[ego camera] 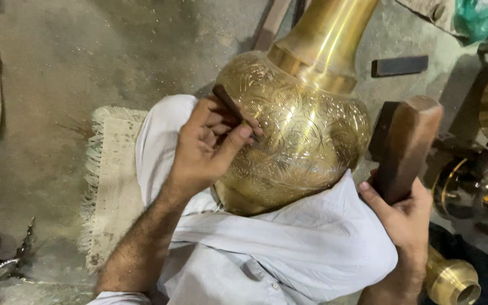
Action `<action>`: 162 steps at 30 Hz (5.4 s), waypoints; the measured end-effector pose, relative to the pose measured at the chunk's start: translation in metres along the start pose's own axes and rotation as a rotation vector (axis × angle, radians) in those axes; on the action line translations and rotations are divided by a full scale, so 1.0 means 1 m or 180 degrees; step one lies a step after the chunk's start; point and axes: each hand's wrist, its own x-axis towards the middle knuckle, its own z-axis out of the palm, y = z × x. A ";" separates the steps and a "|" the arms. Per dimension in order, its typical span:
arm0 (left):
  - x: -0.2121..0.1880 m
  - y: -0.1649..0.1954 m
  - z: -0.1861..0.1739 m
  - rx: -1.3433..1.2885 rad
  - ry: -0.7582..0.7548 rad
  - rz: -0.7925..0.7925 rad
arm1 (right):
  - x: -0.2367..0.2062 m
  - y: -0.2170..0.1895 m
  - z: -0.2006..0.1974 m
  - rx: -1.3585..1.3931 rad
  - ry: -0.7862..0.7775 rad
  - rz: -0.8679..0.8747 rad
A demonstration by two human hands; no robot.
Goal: The person sits on the floor holding a large engraved brass vase between their legs. They hold a steel punch against the engraved pattern on the vase and repeatedly strike the punch with a wooden mallet, repositioning the punch across the decorated surface to work the design.
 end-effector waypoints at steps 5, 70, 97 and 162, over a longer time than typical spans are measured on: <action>-0.005 0.000 0.003 -0.0058 -0.0079 -0.0170 | -0.004 -0.008 0.006 0.0115 0.0117 -0.0006; -0.005 -0.007 0.054 -0.0058 0.0112 -0.0061 | 0.022 -0.034 -0.024 -0.1113 0.0202 -0.1080; -0.022 -0.029 0.070 0.0560 0.0755 0.0459 | 0.071 -0.276 0.031 -0.5310 -0.1550 -0.2652; 0.058 0.005 0.026 0.1909 -0.1916 0.0637 | 0.076 -0.141 -0.025 -0.3255 -0.0516 -0.1949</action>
